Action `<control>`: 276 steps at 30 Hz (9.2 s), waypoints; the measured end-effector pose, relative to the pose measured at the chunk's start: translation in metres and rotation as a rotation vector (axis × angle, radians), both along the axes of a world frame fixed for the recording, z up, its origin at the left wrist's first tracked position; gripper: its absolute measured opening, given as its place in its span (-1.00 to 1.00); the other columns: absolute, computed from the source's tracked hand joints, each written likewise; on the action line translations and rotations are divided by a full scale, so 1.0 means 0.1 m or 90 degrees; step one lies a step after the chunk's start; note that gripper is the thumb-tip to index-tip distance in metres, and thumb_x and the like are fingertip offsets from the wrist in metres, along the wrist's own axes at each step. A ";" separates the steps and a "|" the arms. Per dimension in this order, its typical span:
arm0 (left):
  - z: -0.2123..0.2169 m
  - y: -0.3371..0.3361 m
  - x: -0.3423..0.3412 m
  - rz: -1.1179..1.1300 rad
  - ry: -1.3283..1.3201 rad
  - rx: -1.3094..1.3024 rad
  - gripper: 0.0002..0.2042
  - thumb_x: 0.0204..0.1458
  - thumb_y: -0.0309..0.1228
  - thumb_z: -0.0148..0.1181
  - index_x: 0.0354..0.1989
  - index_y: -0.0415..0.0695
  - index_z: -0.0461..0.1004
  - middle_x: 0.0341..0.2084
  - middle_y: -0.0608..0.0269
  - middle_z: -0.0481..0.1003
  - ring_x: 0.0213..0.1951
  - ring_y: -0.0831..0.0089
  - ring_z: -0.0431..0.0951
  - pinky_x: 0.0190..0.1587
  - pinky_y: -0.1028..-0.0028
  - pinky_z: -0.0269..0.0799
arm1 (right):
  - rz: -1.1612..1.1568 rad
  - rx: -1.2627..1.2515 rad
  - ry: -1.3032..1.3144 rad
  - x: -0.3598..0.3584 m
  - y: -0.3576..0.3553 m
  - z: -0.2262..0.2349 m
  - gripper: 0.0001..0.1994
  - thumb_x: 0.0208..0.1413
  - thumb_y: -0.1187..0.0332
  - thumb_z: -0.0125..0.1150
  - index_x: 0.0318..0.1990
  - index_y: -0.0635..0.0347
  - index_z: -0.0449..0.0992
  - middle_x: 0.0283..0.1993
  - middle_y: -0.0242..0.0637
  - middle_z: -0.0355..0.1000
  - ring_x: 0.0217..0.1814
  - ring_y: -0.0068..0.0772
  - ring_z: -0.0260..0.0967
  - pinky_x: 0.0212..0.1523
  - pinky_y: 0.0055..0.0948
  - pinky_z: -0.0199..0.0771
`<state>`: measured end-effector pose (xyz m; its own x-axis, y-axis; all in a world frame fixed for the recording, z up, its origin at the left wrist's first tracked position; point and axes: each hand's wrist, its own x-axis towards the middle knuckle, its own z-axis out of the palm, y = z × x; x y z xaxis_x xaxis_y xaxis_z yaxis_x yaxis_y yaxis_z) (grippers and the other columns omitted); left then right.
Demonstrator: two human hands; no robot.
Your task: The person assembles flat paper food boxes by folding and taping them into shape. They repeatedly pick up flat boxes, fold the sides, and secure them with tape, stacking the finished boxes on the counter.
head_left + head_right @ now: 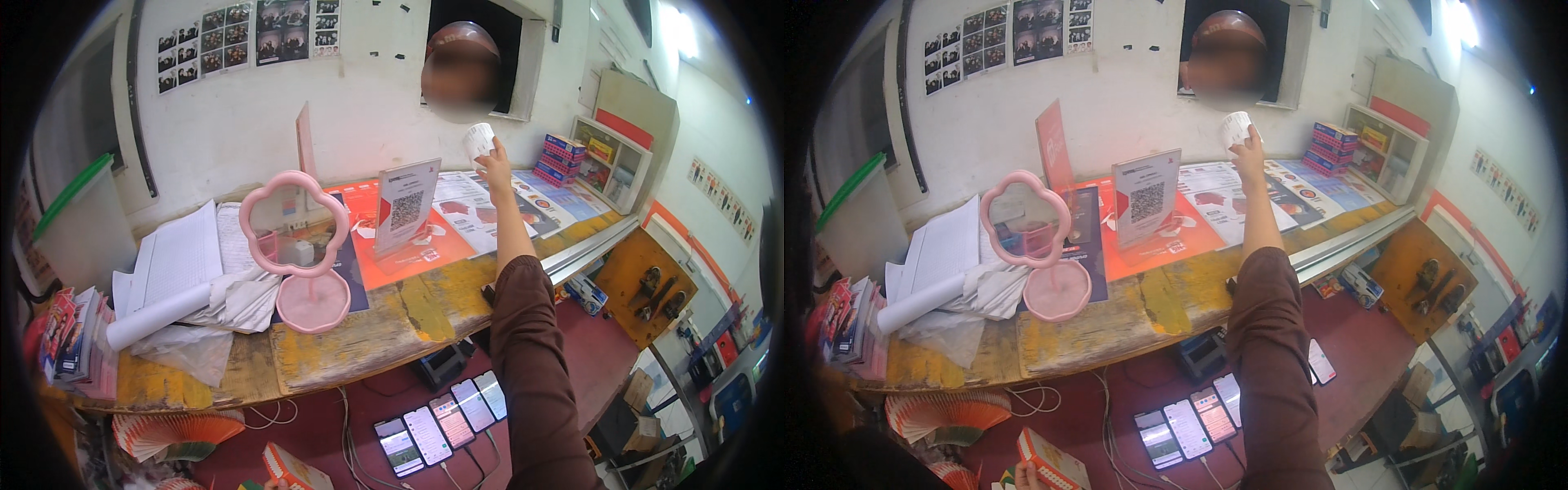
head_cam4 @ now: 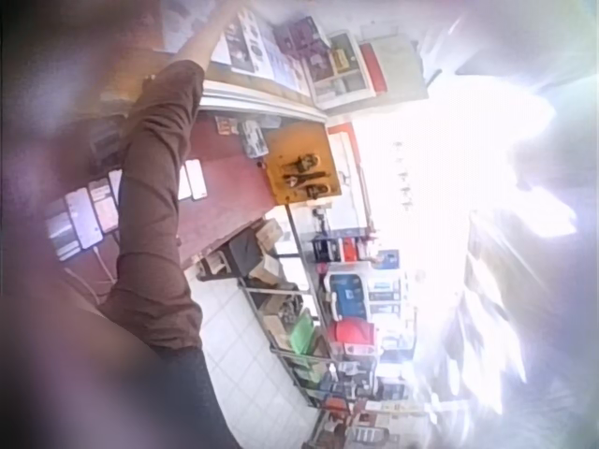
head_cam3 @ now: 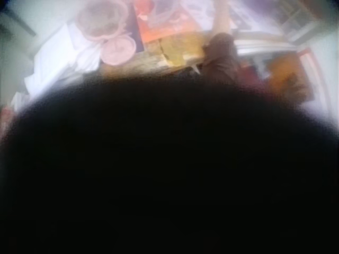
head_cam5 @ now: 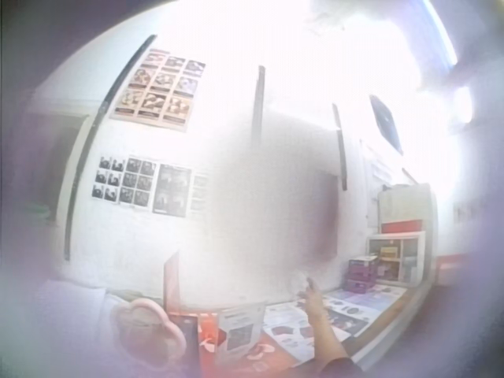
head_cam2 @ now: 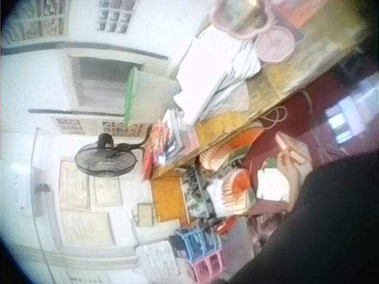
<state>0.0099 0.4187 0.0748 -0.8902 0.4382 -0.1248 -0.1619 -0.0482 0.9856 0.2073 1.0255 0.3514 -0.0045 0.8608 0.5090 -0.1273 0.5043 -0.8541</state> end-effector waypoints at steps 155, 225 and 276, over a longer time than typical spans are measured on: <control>0.64 -2.25 -0.45 -0.260 0.820 0.186 -0.80 0.01 -0.36 0.21 -0.24 -0.18 0.45 -0.37 0.18 0.51 -0.41 0.34 0.55 -0.38 0.45 0.48 | 0.031 -0.031 -0.215 -1.06 -7.85 -1.82 -0.86 0.05 0.47 0.12 -0.26 0.32 0.53 -0.36 -0.11 0.45 -0.44 -0.31 0.43 -0.44 -0.47 0.40; -0.69 -2.22 0.02 -0.466 0.345 0.076 -0.79 0.06 -0.61 0.05 -0.12 -0.42 0.40 -0.15 0.01 0.44 -0.10 0.28 0.46 -0.06 0.35 0.41 | 0.231 -0.181 -0.134 -0.67 -7.66 -3.36 -0.86 -0.03 0.57 0.13 -0.27 0.31 0.41 -0.23 -0.33 0.33 -0.18 -0.51 0.33 -0.39 -0.58 0.53; -1.67 -6.39 -0.47 -0.012 0.085 0.148 -0.80 0.12 -0.44 0.09 -0.13 -0.26 0.46 -0.36 0.30 0.54 -0.33 0.60 0.50 -0.28 0.56 0.43 | 0.383 0.501 -0.309 -1.72 -11.48 -4.12 -0.41 -0.26 0.52 0.26 0.05 0.22 0.26 0.28 0.04 0.03 0.36 0.20 -0.12 0.29 0.10 -0.19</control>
